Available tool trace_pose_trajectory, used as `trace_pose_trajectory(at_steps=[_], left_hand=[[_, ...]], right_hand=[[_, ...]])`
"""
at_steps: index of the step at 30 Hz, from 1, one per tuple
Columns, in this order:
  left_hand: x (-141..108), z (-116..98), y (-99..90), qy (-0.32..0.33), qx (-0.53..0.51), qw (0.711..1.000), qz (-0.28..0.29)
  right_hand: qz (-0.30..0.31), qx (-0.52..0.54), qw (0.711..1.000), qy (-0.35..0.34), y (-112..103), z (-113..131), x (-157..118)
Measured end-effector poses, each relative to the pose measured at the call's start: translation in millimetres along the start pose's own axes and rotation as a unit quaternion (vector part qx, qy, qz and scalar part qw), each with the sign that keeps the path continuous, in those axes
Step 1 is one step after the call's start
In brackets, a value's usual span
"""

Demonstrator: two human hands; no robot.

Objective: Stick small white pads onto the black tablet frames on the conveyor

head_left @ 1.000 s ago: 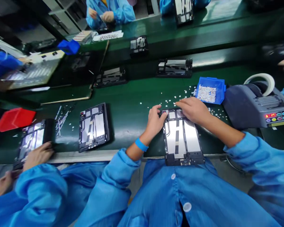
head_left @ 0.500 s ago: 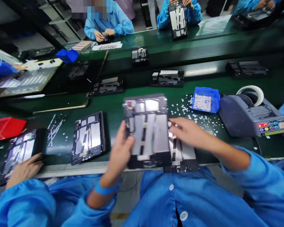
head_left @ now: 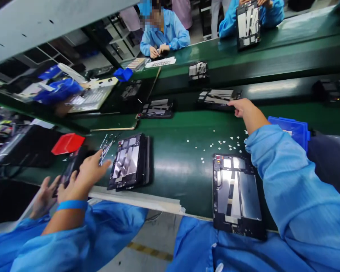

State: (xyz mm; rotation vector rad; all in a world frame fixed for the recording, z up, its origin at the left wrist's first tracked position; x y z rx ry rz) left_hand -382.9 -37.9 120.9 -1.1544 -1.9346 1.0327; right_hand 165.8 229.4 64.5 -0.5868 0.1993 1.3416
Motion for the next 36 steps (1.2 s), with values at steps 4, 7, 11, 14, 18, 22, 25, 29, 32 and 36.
trace_pose_trajectory(at_steps=[4,7,11,14,18,22,25,29,32,36], left_hand=[[-30.3,-77.4,44.6,-0.026,-0.189,0.981,0.038],[-84.0,-161.0,109.4,-0.067,-0.432,0.865,0.245],[-153.3,-243.2,176.7,-0.075,-0.595,0.711,0.368],[-184.4,-256.8,201.0,-0.08,-0.589,0.694,0.406],[-199.3,-243.9,213.1,-0.017,-0.474,0.721,0.506],[-195.2,-231.8,214.2,0.11,-0.339,0.809,0.466],[-187.2,-226.7,208.8,0.193,-0.23,0.886,0.353],[-166.5,-237.5,201.3,0.272,-0.11,0.937,0.19],[-149.4,-258.9,207.2,0.348,-0.04,0.923,0.163],[-137.7,-270.1,222.1,0.366,0.007,0.915,0.167]], right_hand=[[0.032,0.146,0.989,0.0,10.9,8.4,-33.4],[0.066,0.305,0.949,-0.041,3.2,-28.8,-109.1],[0.108,0.218,0.96,-0.14,-25.4,-135.1,-242.8],[0.144,0.182,0.968,-0.093,-53.0,-217.5,-320.1],[0.391,0.066,0.918,-0.003,-80.9,-271.4,-374.8],[0.449,-0.054,0.891,-0.034,-100.6,-262.4,-381.3],[0.393,-0.082,0.911,-0.096,-107.0,-241.9,-361.1],[0.26,-0.123,0.943,-0.166,-106.8,-216.4,-313.9],[0.219,-0.132,0.946,-0.201,-99.0,-194.8,-280.8],[0.206,-0.123,0.94,-0.242,-83.5,-169.5,-248.8]])
Point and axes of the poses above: each hand's wrist, its own x-axis towards the middle knuckle, its own y-axis out of the palm, z = x × y, the point moved 2 cm from there along x, towards the middle knuckle, and after that the axes turned 1 degree about -x, right-handed, at the moved point
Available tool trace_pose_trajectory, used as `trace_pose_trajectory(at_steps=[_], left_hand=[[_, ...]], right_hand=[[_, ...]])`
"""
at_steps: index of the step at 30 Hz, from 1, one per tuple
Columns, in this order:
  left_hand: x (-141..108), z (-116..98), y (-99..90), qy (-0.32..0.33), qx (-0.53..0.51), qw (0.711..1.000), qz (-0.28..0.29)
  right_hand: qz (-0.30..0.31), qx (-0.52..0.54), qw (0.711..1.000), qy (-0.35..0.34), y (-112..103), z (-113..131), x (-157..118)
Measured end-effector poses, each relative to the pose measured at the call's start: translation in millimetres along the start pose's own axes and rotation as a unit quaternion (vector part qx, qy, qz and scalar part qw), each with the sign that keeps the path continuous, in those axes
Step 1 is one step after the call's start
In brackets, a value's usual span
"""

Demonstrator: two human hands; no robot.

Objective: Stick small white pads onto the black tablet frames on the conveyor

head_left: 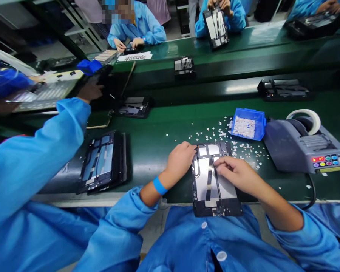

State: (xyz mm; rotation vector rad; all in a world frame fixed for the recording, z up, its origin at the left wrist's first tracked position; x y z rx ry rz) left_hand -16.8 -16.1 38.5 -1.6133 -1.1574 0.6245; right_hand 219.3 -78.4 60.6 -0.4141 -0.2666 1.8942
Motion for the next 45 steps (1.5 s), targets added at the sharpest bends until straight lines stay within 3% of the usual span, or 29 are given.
trace_pose_trajectory(at_steps=[6,11,14,18,21,25,28,30,36,40,43,45], left_hand=[[-10.6,14.2,10.4,0.022,-0.114,0.991,-0.064],[-11.5,15.8,13.6,0.04,-0.199,0.969,-0.139],[-13.8,12.2,14.8,-0.038,-0.257,0.954,-0.152],[-22.3,3.7,15.9,-0.149,-0.338,0.924,-0.099],[-24.0,0.6,15.6,-0.19,-0.377,0.902,-0.09],[-19.7,2.3,18.0,-0.239,-0.44,0.861,-0.091],[-19.2,-0.1,18.4,-0.242,-0.457,0.851,-0.09],[-21.2,-4.0,16.7,-0.241,-0.456,0.852,-0.093],[-28.3,-13.7,7.8,-0.209,-0.394,0.889,-0.104],[-28.5,-15.3,5.6,-0.171,-0.351,0.912,-0.123],[-26.1,-12.7,8.9,-0.186,-0.38,0.9,-0.103],[-24.0,-8.7,12.3,-0.217,-0.426,0.874,-0.089]], right_hand=[[-0.03,-0.097,0.993,-0.052,11.0,5.9,69.5],[0.068,-0.09,0.989,-0.097,31.3,12.7,108.5],[0.042,-0.077,0.995,-0.057,35.2,10.9,107.6],[0.002,-0.073,0.997,-0.035,35.3,8.9,99.1],[-0.017,-0.106,0.993,-0.057,35.8,9.5,94.8],[-0.093,-0.19,0.969,-0.128,38.8,9.9,82.3],[-0.099,-0.256,0.943,-0.188,44.8,9.3,70.8],[-0.101,-0.275,0.936,-0.193,46.6,8.6,67.3],[-0.083,-0.182,0.971,-0.134,40.3,7.4,72.9],[-0.099,-0.167,0.973,-0.126,45.1,11.3,73.5],[-0.121,-0.182,0.969,-0.114,37.6,12.6,75.3],[-0.164,-0.209,0.959,-0.099,13.3,8.5,77.4]])
Point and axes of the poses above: each hand's wrist, its own x-axis towards the middle knuckle, its own y-axis out of the palm, z = x × y, the point moved 2 cm from there along x, towards the middle knuckle, and after that the axes turned 1 degree about -x, right-handed, at the moved point
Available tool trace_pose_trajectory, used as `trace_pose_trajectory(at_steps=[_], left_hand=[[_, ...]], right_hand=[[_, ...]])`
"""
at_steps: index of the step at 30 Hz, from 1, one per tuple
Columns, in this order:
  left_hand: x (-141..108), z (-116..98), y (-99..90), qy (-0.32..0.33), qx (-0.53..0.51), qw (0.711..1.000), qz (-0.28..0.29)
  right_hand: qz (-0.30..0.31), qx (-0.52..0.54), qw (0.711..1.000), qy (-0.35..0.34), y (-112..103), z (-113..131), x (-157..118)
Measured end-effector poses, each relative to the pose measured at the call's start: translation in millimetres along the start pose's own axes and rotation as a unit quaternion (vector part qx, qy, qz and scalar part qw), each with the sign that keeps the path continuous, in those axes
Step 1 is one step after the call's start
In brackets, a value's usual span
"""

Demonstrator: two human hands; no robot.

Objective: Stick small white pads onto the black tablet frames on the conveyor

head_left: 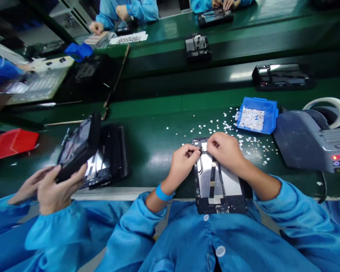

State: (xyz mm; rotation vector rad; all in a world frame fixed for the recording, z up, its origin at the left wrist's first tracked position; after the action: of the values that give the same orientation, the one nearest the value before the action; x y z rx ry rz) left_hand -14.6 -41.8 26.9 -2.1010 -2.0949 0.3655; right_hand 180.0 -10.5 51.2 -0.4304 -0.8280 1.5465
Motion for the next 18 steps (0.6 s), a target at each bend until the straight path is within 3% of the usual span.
trace_pose_trajectory(at_steps=[2,4,6,8,11,14,18], left_hand=[[4.2,4.2,-0.6,-0.036,-0.056,0.998,0.0],[7.5,7.2,-0.6,-0.058,-0.1,0.993,0.006],[9.3,8.8,0.1,-0.072,-0.124,0.99,0.014],[9.4,9.1,0.8,-0.079,-0.134,0.988,0.012],[7.3,8.2,1.3,-0.072,-0.126,0.989,-0.004],[3.3,5.8,1.6,-0.042,-0.09,0.995,-0.015],[-4.2,0.5,2.2,0.028,0.002,0.999,-0.039]], right_hand=[[-0.068,-0.076,0.993,0.052,-29.3,-25.0,8.4],[-0.125,-0.179,0.969,0.12,-57.4,-49.7,12.9],[-0.118,-0.223,0.961,0.117,-68.5,-59.2,11.1],[-0.054,-0.187,0.98,0.033,-56.1,-47.9,2.8],[0.037,-0.1,0.991,-0.085,-13.1,-10.1,-14.7],[0.049,-0.074,0.991,-0.096,20.9,16.4,-22.0],[0.061,-0.066,0.994,-0.06,31.2,20.8,-16.0]])
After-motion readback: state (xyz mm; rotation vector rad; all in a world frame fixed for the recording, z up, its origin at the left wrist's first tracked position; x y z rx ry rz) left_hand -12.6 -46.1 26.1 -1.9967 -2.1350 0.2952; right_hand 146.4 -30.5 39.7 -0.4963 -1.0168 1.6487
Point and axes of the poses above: each hand's wrist, its own x-axis towards the middle knuckle, its own y-axis out of the palm, z = x × y, the point moved 2 cm from there along x, towards the middle knuckle, and after that the axes turned 1 degree about -x, right-handed, at the moved point
